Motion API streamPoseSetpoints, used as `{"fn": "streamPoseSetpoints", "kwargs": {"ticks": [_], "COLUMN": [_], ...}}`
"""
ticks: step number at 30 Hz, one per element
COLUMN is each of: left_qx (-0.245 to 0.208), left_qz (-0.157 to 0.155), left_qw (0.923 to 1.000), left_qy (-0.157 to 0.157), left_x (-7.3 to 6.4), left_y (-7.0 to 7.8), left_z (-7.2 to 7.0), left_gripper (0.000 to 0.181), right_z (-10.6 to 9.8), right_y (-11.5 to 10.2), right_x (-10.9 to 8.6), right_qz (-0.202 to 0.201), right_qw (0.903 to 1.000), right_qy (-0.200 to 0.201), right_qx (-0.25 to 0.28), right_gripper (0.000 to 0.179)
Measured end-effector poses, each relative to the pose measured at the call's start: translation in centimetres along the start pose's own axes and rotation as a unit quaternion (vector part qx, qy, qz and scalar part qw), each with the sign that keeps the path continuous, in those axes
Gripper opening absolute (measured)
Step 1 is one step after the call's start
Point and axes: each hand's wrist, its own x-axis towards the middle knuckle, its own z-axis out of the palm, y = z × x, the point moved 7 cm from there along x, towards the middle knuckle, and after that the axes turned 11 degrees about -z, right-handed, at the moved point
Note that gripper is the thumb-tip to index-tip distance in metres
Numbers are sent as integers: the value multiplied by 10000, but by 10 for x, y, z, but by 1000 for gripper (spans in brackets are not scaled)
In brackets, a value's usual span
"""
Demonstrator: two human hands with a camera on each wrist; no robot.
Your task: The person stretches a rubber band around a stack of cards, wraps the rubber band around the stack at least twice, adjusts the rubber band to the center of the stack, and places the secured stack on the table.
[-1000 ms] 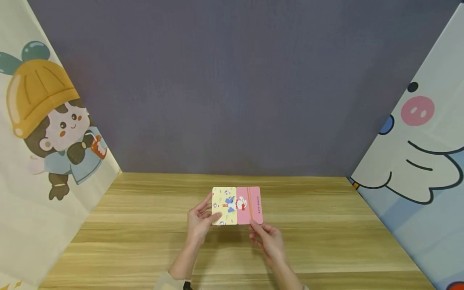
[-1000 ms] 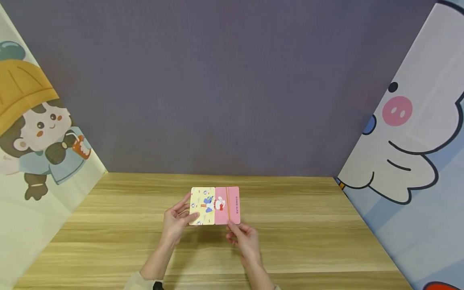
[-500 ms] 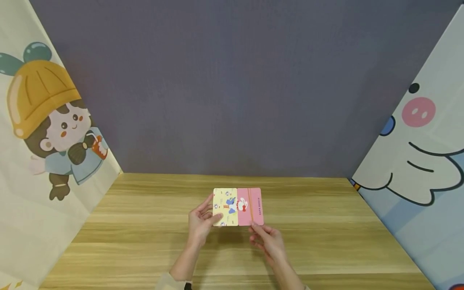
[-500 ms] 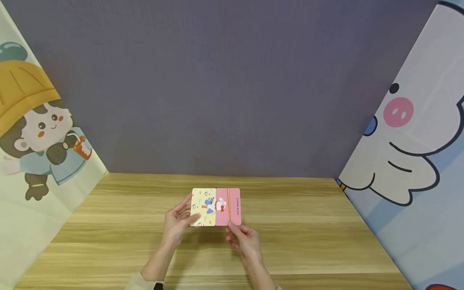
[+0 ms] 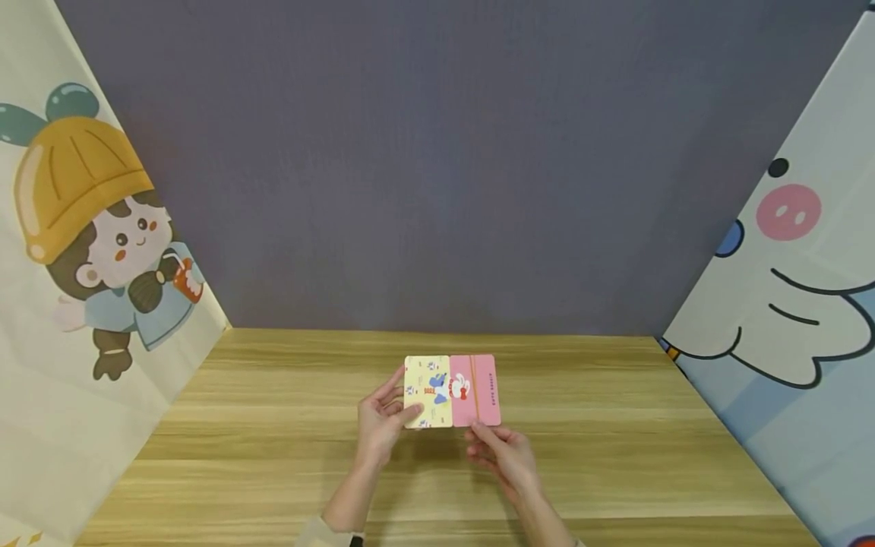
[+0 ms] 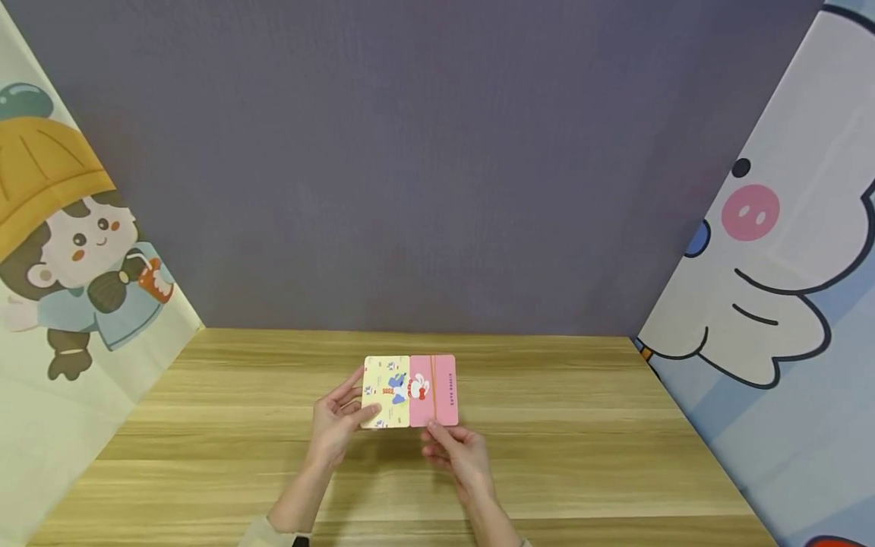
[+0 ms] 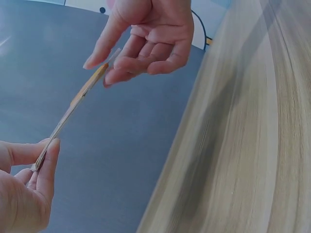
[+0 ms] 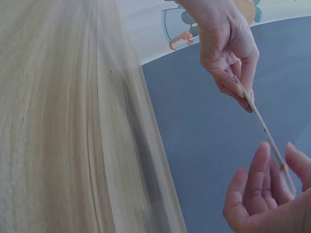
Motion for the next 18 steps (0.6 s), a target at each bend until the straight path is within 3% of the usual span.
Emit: {"fn": "streamPoseSetpoints", "kwargs": {"ticks": [3,9,12,18], "left_qx": [37,61,74,230], "left_qz": [19,114,158,266], "left_qw": [10000,9999,9998,9994], "left_qy": [39,69,68,26], "left_x": [0,0,0,-1], "left_y": [0,1,1,1], "left_z": [-1,-2,0,5], "left_gripper": [66,66,65,64], "right_z": [-15,-34,-28,-3], "right_y": [18,46,44,15], "right_x": [10,23,20,5], "right_qz": [-217,80,27,-272], "right_qw": [9998,9982,9990,9994], "right_qy": [47,519,380,75], "right_qx": [23,276,237,225], "right_gripper": [26,26,23,22]}}
